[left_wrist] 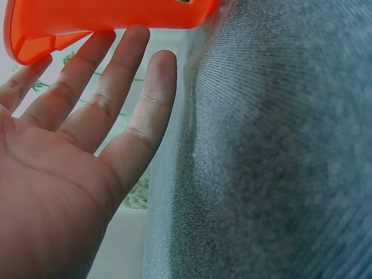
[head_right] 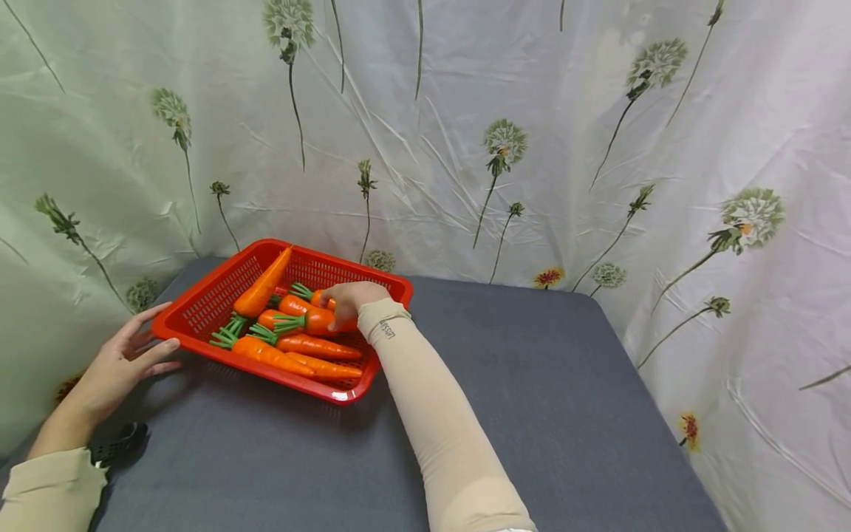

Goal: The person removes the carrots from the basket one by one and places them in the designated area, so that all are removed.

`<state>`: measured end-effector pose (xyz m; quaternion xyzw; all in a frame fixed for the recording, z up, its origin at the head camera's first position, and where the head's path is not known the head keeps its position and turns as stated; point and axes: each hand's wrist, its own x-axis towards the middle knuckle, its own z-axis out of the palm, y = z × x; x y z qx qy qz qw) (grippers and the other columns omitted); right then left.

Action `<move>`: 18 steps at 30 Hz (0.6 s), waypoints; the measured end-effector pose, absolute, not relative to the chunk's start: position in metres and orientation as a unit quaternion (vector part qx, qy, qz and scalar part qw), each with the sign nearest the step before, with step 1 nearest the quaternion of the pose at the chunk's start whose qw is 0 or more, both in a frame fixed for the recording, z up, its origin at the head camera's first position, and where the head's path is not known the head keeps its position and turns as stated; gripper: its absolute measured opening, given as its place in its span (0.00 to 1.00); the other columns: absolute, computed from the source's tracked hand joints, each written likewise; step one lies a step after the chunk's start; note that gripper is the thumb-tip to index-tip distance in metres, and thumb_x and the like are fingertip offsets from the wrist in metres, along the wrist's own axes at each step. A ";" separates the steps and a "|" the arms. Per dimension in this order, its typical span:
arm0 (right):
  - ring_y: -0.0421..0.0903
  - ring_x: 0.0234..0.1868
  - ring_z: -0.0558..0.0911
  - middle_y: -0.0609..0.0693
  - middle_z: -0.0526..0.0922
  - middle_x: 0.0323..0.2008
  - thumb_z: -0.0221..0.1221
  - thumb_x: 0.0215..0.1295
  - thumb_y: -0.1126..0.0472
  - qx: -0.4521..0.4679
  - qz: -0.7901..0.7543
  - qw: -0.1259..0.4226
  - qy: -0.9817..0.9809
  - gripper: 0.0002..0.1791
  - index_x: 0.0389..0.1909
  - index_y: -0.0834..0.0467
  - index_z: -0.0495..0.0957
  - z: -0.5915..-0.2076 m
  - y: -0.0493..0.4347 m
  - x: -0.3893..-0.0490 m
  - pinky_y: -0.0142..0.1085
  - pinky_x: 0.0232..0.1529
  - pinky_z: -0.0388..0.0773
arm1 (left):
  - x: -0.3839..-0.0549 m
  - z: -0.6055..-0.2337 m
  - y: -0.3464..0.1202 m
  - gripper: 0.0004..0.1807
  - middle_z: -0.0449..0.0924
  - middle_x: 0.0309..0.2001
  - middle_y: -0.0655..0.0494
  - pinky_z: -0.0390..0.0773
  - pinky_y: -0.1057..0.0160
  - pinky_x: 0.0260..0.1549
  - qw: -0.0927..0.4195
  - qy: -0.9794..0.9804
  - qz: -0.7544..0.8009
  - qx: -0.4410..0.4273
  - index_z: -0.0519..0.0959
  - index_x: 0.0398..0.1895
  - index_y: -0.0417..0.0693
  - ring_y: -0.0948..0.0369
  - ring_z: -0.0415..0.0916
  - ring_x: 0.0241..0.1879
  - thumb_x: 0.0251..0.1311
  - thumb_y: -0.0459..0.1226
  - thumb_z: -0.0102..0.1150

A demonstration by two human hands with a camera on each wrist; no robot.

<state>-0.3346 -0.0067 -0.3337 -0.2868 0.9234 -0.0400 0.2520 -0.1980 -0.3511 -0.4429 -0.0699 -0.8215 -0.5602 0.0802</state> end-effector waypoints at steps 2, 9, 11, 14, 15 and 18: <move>0.44 0.63 0.69 0.45 0.69 0.69 0.63 0.67 0.48 -0.297 -0.047 0.247 0.921 0.28 0.67 0.40 0.69 -0.332 -0.007 -0.335 0.40 0.65 0.70 | -0.198 -0.443 -0.351 0.40 0.68 0.60 0.70 0.87 0.64 0.36 0.080 -0.819 -0.564 -0.070 0.51 0.80 0.60 0.81 0.76 0.48 0.71 0.34 0.57; 0.43 0.66 0.69 0.44 0.70 0.69 0.63 0.68 0.48 -0.305 -0.076 0.249 0.916 0.28 0.67 0.42 0.70 -0.324 -0.004 -0.338 0.40 0.68 0.69 | -0.198 -0.443 -0.350 0.40 0.68 0.61 0.69 0.87 0.64 0.36 0.082 -0.823 -0.558 -0.070 0.51 0.80 0.61 0.82 0.75 0.49 0.71 0.35 0.57; 0.42 0.64 0.70 0.43 0.69 0.68 0.63 0.68 0.48 -0.300 -0.085 0.253 0.916 0.27 0.66 0.42 0.70 -0.321 -0.002 -0.339 0.40 0.67 0.70 | -0.198 -0.443 -0.350 0.40 0.68 0.61 0.68 0.87 0.64 0.36 0.082 -0.823 -0.558 -0.070 0.51 0.80 0.60 0.82 0.75 0.49 0.71 0.35 0.57; 0.43 0.60 0.72 0.44 0.70 0.67 0.63 0.68 0.49 -0.302 -0.100 0.254 0.914 0.26 0.65 0.42 0.70 -0.317 0.001 -0.340 0.40 0.65 0.71 | -0.198 -0.443 -0.350 0.40 0.67 0.63 0.66 0.87 0.65 0.36 0.081 -0.825 -0.555 -0.068 0.50 0.80 0.61 0.83 0.75 0.48 0.71 0.35 0.57; 0.44 0.59 0.73 0.45 0.70 0.66 0.63 0.69 0.49 -0.306 -0.105 0.253 0.912 0.26 0.65 0.43 0.69 -0.315 0.002 -0.341 0.40 0.65 0.71 | -0.198 -0.444 -0.350 0.40 0.67 0.63 0.64 0.87 0.65 0.36 0.081 -0.826 -0.554 -0.066 0.50 0.81 0.61 0.83 0.74 0.48 0.71 0.36 0.57; 0.45 0.60 0.74 0.47 0.70 0.66 0.62 0.69 0.49 -0.315 -0.117 0.249 0.908 0.26 0.66 0.45 0.69 -0.312 0.003 -0.342 0.40 0.66 0.70 | -0.197 -0.444 -0.351 0.40 0.67 0.65 0.60 0.86 0.65 0.36 0.081 -0.829 -0.549 -0.062 0.50 0.81 0.62 0.83 0.74 0.48 0.71 0.37 0.57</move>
